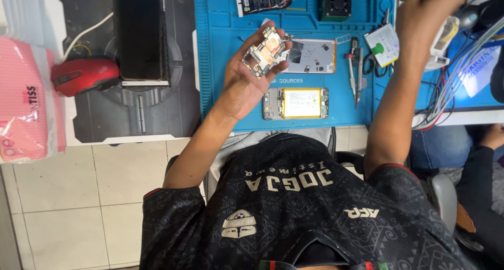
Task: The person cleans a small green circuit board with a brush and then uses a screwdriver to remove screws from a disassembled smartphone chassis. The person handles the circuit board and phone parts on a blue work mat.
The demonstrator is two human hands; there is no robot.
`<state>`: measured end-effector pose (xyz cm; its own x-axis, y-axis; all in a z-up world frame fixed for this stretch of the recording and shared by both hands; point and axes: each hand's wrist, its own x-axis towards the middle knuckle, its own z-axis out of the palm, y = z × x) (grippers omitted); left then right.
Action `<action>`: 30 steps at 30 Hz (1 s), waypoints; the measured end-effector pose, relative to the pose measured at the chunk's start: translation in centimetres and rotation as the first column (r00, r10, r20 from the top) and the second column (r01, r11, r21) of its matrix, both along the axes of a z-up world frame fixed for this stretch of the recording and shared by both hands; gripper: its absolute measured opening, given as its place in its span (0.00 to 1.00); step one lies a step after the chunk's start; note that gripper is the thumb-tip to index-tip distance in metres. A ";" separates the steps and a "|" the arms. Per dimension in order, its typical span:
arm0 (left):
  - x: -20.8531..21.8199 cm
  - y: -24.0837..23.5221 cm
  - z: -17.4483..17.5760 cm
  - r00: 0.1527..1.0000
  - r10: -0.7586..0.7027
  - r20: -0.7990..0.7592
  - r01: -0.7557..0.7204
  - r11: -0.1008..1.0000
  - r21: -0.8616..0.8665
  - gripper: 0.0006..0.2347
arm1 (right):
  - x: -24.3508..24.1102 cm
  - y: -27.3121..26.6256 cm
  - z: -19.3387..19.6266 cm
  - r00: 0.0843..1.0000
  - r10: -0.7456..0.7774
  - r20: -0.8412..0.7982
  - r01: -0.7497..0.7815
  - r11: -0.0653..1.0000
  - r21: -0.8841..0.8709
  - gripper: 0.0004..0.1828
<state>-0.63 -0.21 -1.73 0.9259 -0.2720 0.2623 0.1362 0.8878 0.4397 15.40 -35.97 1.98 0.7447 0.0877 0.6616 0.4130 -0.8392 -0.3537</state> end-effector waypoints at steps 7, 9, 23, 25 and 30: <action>0.1 -0.1 0.1 0.999 -0.023 0.028 0.024 0.999 -0.037 0.33 | -11.7 8.9 3.7 0.989 0.142 0.046 -0.149 0.945 0.290 0.13; -0.1 0.0 0.2 1.000 -0.024 0.007 0.024 0.999 -0.029 0.34 | -15.3 12.2 3.8 0.971 0.238 -0.028 -0.220 0.932 0.289 0.07; -0.1 0.1 1.7 0.999 0.019 -0.040 -0.019 1.000 0.003 0.42 | -19.1 16.7 3.2 0.891 0.362 -0.275 -0.274 0.910 0.310 0.21; -0.1 0.2 1.9 0.999 0.017 -0.044 -0.015 1.000 0.027 0.43 | -18.7 16.6 3.1 0.918 0.302 -0.258 -0.203 0.915 0.349 0.19; -0.4 0.2 2.1 0.998 0.047 -0.038 -0.046 0.999 0.009 0.42 | -19.9 17.2 3.4 0.843 0.457 -0.283 -0.373 0.876 0.304 0.22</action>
